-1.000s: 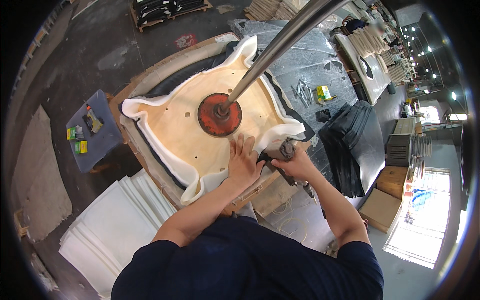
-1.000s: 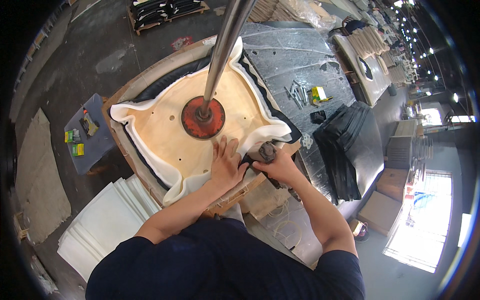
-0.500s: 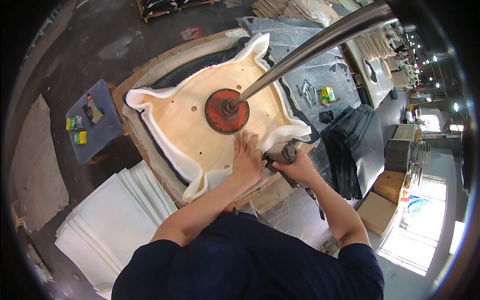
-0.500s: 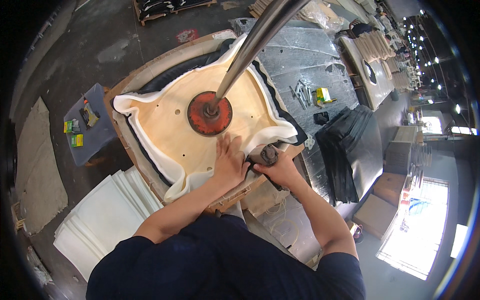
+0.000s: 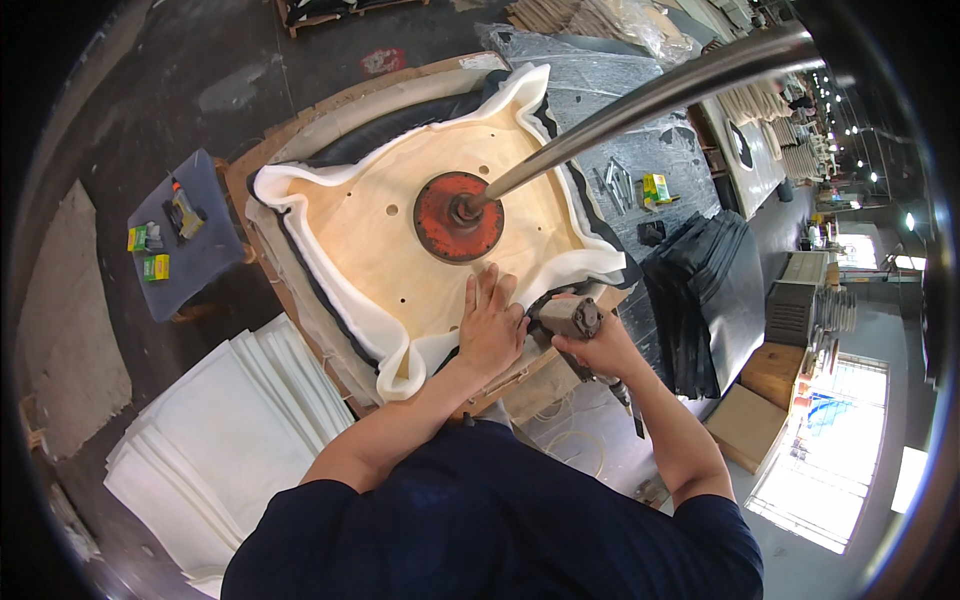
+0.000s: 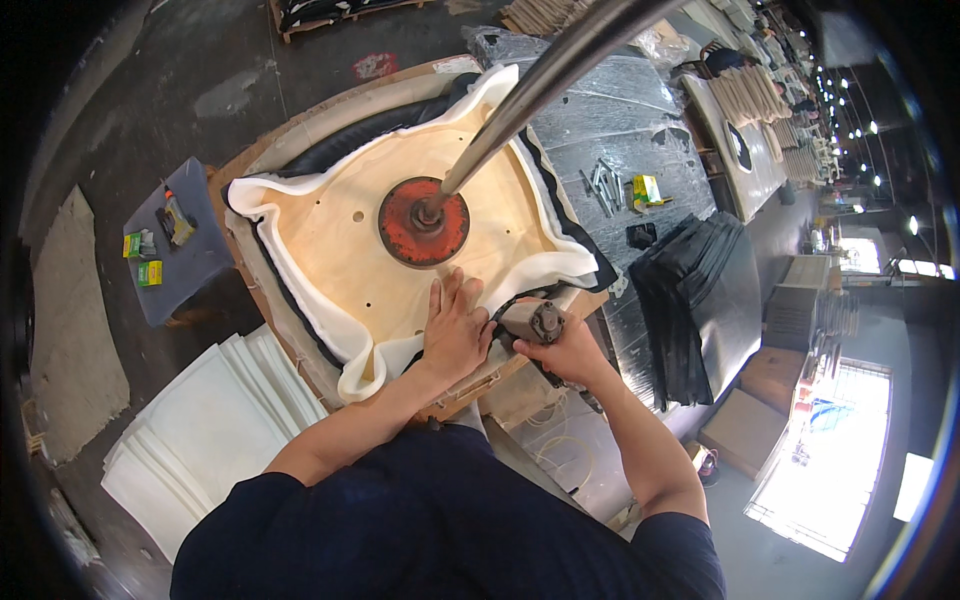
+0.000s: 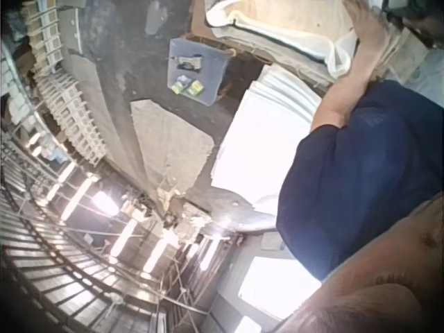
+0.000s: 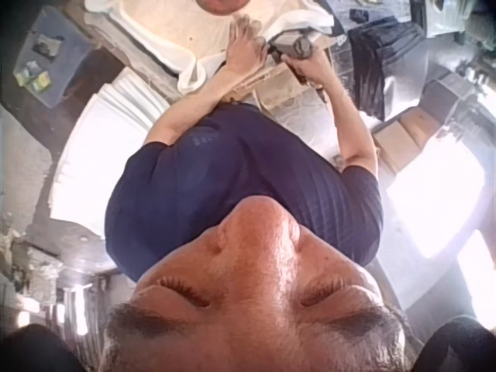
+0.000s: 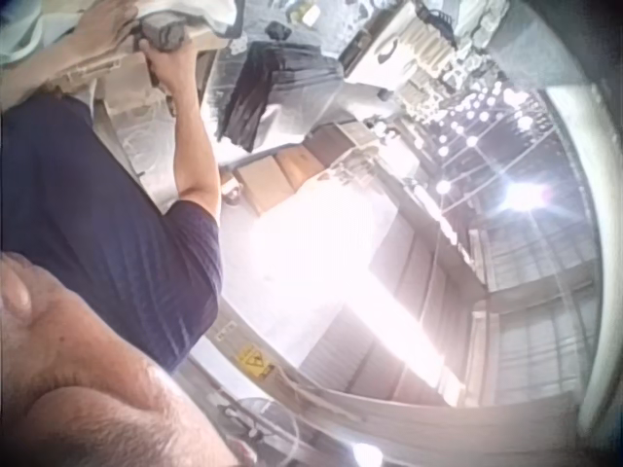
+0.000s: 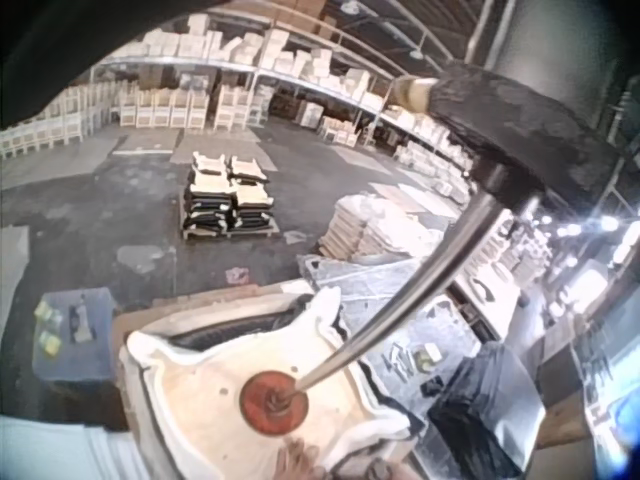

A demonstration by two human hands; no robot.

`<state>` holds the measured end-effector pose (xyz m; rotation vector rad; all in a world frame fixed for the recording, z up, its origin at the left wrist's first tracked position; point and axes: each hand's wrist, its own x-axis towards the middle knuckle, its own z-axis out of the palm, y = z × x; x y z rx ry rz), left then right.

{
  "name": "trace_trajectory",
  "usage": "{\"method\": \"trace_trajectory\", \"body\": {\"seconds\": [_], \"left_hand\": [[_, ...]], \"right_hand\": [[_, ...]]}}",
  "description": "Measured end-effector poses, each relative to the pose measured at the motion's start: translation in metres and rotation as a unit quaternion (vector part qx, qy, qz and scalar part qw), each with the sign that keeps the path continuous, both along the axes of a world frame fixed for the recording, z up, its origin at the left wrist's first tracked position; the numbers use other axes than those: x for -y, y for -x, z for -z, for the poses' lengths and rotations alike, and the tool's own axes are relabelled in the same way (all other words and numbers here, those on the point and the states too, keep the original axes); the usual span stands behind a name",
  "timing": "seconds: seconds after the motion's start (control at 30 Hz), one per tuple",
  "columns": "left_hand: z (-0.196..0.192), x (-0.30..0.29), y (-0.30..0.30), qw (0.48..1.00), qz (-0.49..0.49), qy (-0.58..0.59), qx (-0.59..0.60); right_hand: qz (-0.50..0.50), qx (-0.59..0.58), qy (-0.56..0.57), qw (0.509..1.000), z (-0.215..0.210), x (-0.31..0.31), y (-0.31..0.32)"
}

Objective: The person staples white fabric and black leather onto a chair seat base using a pneumatic staple gun. They flip the seat to inspect the finish, then place a protective sheet over the base and continue stapling the fabric edges.

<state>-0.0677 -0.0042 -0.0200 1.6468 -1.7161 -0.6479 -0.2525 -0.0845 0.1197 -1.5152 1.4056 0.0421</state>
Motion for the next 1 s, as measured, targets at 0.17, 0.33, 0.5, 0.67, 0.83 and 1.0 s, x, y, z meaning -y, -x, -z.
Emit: {"method": "trace_trajectory", "body": {"seconds": [0.17, 0.33, 0.5, 0.67, 0.83, 1.0], "left_hand": [[0.002, 0.0, 0.0, 1.0, 0.003, 0.015, -0.013], [0.004, 0.007, -0.003, 1.0, 0.013, 0.008, 0.007], [-0.013, -0.004, -0.006, 0.999, 0.019, -0.026, 0.023], [-0.004, 0.0, -0.009, 1.0, 0.01, -0.013, 0.001], [-0.003, -0.001, -0.007, 1.0, 0.004, -0.014, -0.018], [-0.001, -0.002, -0.007, 1.0, -0.007, 0.002, -0.024]], "right_hand": [[-0.031, -0.038, 0.007, 0.999, 0.0, 0.003, -0.007], [-0.052, -0.041, 0.085, 0.994, 0.003, 0.004, -0.021], [0.01, -0.022, 0.024, 0.999, 0.002, 0.001, -0.008], [-0.002, 0.0, -0.002, 1.0, 0.0, -0.005, -0.004], [-0.015, -0.038, -0.023, 0.999, -0.001, -0.005, -0.009], [-0.058, -0.038, 0.087, 0.994, 0.008, -0.008, -0.02]]}}
